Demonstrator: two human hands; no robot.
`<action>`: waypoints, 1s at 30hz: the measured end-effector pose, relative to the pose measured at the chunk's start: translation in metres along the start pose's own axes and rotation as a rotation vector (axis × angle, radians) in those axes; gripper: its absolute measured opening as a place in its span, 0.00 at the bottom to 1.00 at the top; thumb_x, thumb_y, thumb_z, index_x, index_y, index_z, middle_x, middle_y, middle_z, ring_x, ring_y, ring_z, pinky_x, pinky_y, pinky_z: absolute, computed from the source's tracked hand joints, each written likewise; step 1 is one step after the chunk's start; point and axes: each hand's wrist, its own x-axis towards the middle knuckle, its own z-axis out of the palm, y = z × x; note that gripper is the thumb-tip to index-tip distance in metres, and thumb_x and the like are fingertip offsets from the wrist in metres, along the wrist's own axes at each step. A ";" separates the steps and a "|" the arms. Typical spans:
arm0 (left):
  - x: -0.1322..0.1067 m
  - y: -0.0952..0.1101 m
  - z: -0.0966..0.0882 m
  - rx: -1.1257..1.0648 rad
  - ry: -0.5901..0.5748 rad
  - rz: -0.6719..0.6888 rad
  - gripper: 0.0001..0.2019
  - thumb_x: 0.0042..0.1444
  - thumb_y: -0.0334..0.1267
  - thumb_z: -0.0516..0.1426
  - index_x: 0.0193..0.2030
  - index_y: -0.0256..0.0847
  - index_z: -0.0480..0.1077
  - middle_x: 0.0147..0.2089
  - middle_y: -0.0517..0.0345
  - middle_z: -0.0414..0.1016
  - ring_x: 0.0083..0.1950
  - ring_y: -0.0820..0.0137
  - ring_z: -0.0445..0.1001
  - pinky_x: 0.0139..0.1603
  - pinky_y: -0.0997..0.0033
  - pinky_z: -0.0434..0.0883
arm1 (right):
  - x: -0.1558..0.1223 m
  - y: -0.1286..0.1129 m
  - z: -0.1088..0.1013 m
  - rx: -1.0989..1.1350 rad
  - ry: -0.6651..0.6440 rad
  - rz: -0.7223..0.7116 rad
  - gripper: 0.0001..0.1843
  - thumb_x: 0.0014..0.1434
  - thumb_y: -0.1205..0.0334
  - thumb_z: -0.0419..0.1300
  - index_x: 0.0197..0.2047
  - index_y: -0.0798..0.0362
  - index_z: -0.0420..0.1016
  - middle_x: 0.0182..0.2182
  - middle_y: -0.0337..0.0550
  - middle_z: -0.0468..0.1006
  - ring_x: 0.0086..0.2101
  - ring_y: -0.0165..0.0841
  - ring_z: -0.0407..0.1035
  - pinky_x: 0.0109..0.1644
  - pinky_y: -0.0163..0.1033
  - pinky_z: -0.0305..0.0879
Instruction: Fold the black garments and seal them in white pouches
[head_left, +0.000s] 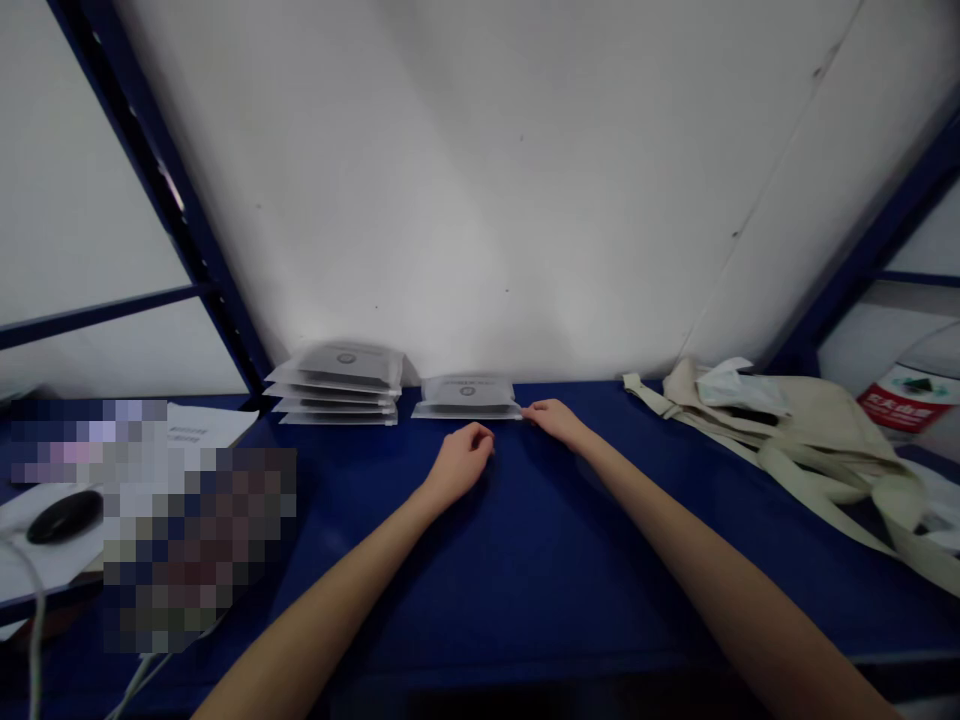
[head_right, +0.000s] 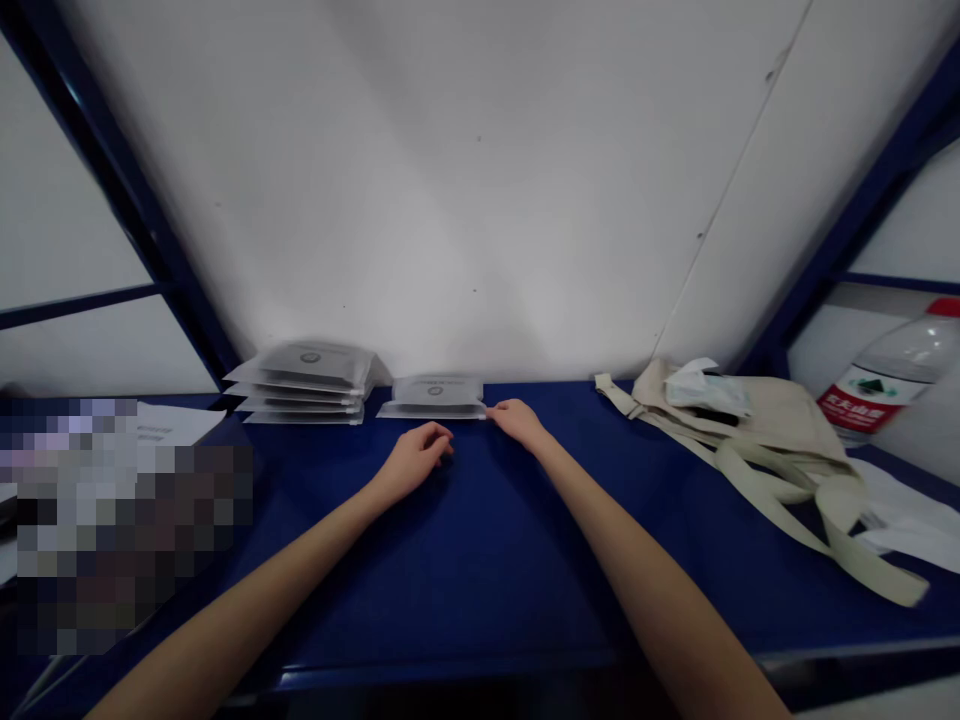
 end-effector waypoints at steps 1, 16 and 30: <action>0.002 0.006 0.007 -0.136 -0.060 -0.090 0.06 0.57 0.32 0.49 0.35 0.38 0.67 0.31 0.58 0.74 0.25 0.75 0.68 0.28 0.75 0.66 | 0.001 0.001 0.000 0.000 -0.001 -0.006 0.13 0.52 0.58 0.56 0.20 0.55 0.71 0.16 0.35 0.66 0.21 0.27 0.60 0.25 0.32 0.51; 0.063 0.051 0.082 -0.801 0.185 -0.613 0.11 0.61 0.33 0.47 0.30 0.34 0.64 0.17 0.66 0.60 0.14 0.81 0.59 0.16 0.81 0.55 | 0.006 0.011 0.005 0.077 -0.050 -0.089 0.17 0.55 0.56 0.54 0.18 0.54 0.66 0.14 0.36 0.68 0.19 0.27 0.63 0.26 0.31 0.57; 0.047 -0.010 -0.022 -0.514 0.423 -0.527 0.12 0.54 0.28 0.49 0.20 0.38 0.58 0.17 0.66 0.59 0.14 0.82 0.58 0.17 0.81 0.53 | 0.006 0.006 -0.011 0.002 0.109 -0.025 0.14 0.56 0.58 0.51 0.27 0.56 0.73 0.23 0.42 0.74 0.26 0.31 0.65 0.27 0.33 0.55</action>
